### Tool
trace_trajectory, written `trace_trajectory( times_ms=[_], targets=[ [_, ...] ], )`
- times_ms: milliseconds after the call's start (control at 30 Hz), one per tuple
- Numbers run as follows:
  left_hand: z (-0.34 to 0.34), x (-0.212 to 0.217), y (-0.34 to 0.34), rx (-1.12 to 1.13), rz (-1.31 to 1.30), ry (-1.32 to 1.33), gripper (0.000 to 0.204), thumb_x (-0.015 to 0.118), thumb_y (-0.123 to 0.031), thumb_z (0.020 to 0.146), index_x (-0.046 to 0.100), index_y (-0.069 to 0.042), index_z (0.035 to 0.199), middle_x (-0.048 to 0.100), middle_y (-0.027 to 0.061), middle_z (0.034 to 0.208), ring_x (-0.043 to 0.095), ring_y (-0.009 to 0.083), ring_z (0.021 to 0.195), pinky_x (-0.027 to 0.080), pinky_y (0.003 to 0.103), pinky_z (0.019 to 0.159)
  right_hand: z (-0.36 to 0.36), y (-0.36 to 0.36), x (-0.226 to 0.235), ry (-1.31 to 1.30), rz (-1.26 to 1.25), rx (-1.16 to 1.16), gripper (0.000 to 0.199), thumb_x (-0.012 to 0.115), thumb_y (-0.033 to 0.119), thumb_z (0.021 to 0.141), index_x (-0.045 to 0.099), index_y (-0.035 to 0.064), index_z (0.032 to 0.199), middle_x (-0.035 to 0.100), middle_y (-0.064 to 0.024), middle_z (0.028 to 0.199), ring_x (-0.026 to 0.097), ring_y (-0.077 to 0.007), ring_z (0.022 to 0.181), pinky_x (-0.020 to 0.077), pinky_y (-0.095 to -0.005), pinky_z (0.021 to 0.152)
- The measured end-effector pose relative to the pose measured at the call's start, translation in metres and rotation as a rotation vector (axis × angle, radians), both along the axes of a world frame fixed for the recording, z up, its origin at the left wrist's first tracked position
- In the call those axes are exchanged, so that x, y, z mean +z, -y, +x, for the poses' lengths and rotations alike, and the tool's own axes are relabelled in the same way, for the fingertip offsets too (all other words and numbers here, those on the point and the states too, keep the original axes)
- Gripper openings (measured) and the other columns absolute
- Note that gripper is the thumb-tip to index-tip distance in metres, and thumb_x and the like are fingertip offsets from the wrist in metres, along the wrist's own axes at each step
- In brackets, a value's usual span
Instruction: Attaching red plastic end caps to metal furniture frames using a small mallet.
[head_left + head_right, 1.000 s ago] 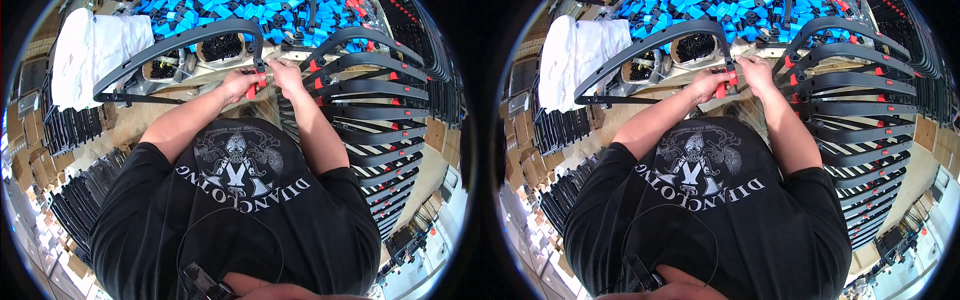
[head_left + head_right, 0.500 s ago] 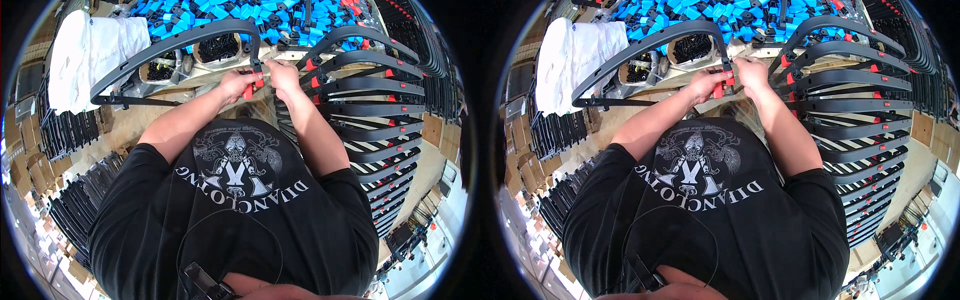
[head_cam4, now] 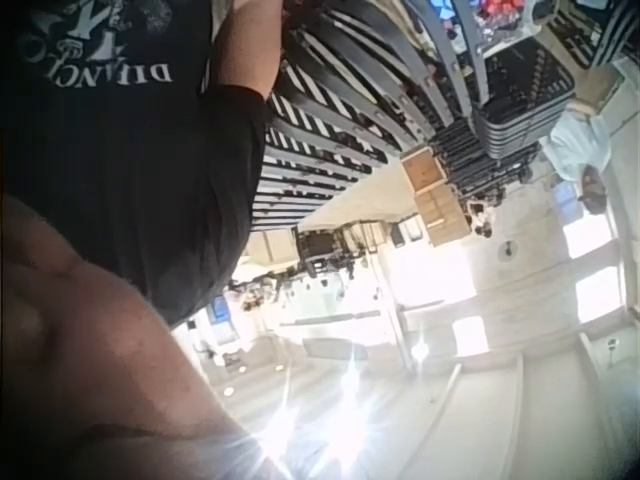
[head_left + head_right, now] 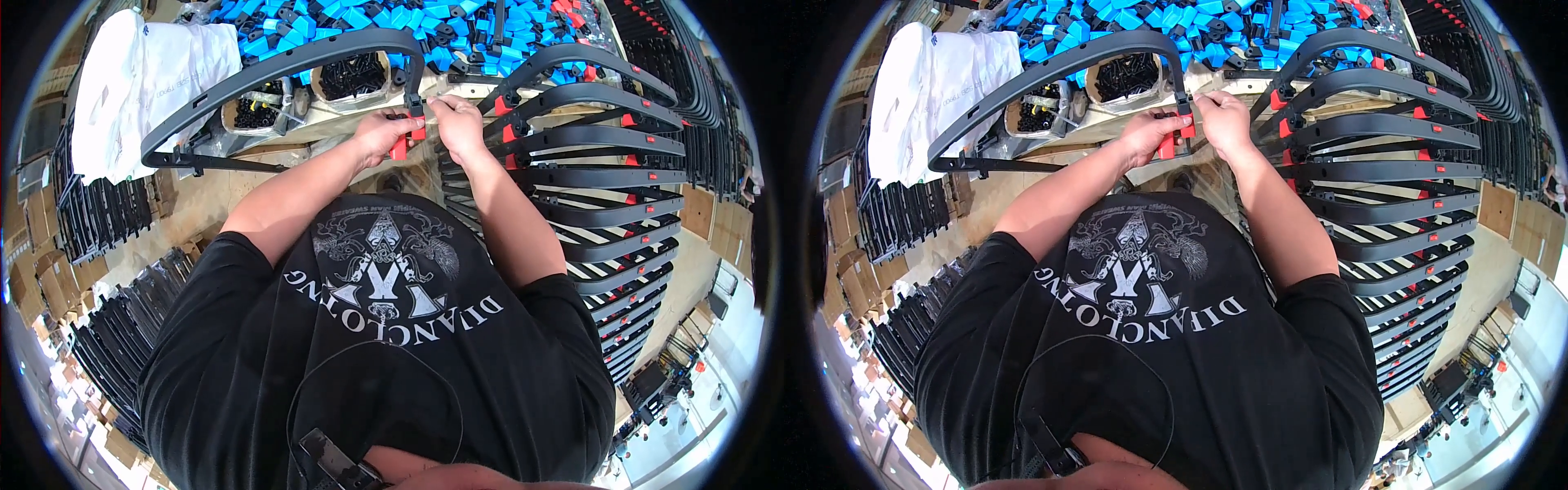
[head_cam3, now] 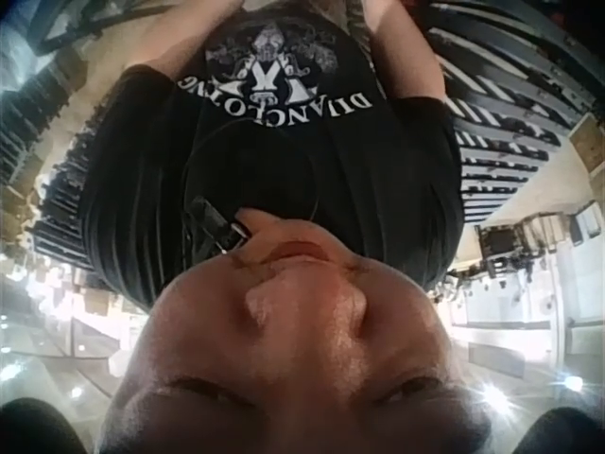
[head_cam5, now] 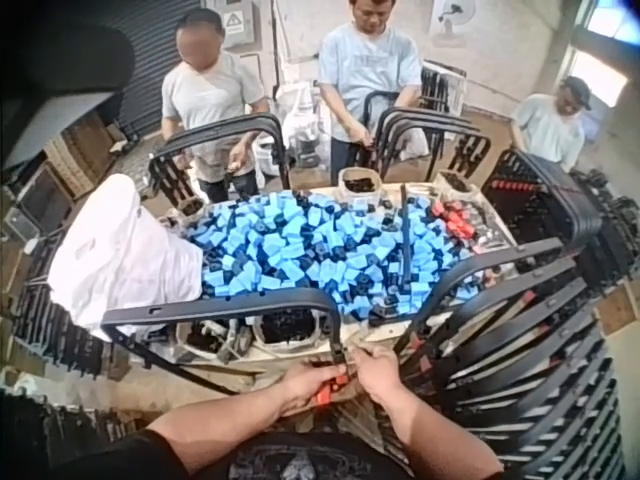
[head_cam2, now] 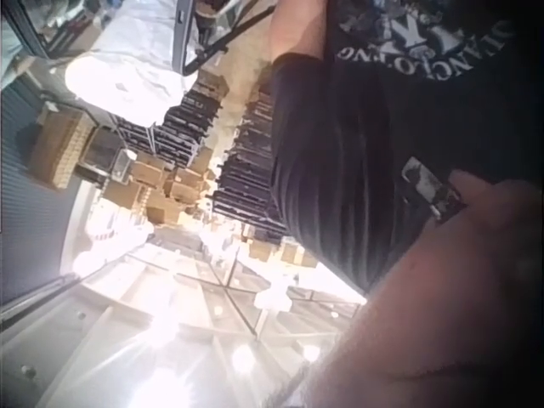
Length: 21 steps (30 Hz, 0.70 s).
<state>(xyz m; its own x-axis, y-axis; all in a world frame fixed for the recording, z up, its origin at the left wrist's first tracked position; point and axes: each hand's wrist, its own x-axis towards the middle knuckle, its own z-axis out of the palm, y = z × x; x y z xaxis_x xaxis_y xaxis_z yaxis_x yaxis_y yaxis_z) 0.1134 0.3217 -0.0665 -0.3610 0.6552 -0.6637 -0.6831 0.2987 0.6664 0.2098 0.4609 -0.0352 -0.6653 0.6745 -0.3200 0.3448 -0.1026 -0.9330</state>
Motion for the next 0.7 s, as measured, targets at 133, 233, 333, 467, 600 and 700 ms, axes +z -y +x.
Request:
trace_trajectory(
  times_ms=[133,233,333,467,600,700],
  targets=[
    [0.002,0.001,0.001,0.022,0.039,0.010,0.035,0.083,-0.019,0.085,0.067,-0.001,0.110,0.070,0.0063,0.090,0.066,0.0147,0.068,0.056,0.029,0.062,0.003,-0.002,-0.005,0.031,0.148,0.078,0.026,0.067,0.021,0.094,0.073,-0.0047,0.098,0.069,-0.0095,0.085,0.058,-0.0145,0.079,0.0462,-0.0314,0.075],
    [0.002,0.002,0.000,0.019,0.053,0.004,0.031,0.082,-0.019,0.086,0.068,-0.001,0.108,0.070,0.0061,0.089,0.066,0.0145,0.071,0.055,0.029,0.064,-0.005,-0.007,0.005,0.170,0.052,0.085,0.031,0.067,0.024,0.093,0.073,-0.0055,0.100,0.070,-0.0108,0.086,0.059,-0.0162,0.080,0.0467,-0.0321,0.076],
    [0.003,0.002,0.000,0.014,0.041,-0.015,0.028,0.081,-0.021,0.087,0.069,-0.002,0.104,0.070,0.0055,0.089,0.065,0.0135,0.070,0.054,0.028,0.063,-0.014,-0.009,0.008,0.224,0.048,0.072,0.032,0.066,0.022,0.091,0.072,-0.0084,0.101,0.072,-0.0181,0.087,0.065,-0.0222,0.078,0.0510,-0.0377,0.072],
    [0.006,0.008,-0.002,-0.004,0.023,-0.037,0.027,0.081,-0.021,0.088,0.070,-0.002,0.104,0.070,0.0047,0.088,0.063,0.0126,0.069,0.053,0.028,0.062,-0.025,-0.025,-0.001,0.344,-0.123,0.197,0.041,0.064,0.031,0.095,0.069,-0.0066,0.111,0.070,-0.0144,0.090,0.063,-0.0251,0.075,0.0501,-0.0406,0.069],
    [0.004,0.008,-0.004,-0.028,0.009,-0.053,0.027,0.081,-0.022,0.088,0.070,-0.004,0.104,0.070,0.0042,0.088,0.062,0.0117,0.069,0.052,0.027,0.061,-0.026,-0.029,-0.005,0.368,-0.299,0.210,0.044,0.060,0.037,0.098,0.067,-0.0037,0.113,0.064,-0.0084,0.083,0.057,-0.0220,0.067,0.0454,-0.0397,0.061],
    [0.003,0.005,-0.002,-0.033,-0.004,-0.039,0.028,0.081,-0.023,0.088,0.069,-0.004,0.105,0.070,0.0043,0.088,0.062,0.0116,0.068,0.052,0.027,0.060,-0.024,-0.026,0.001,0.375,-0.366,0.204,0.040,0.058,0.038,0.099,0.067,0.0003,0.109,0.057,-0.0043,0.078,0.048,-0.0177,0.060,0.0370,-0.0366,0.053]
  ],
)
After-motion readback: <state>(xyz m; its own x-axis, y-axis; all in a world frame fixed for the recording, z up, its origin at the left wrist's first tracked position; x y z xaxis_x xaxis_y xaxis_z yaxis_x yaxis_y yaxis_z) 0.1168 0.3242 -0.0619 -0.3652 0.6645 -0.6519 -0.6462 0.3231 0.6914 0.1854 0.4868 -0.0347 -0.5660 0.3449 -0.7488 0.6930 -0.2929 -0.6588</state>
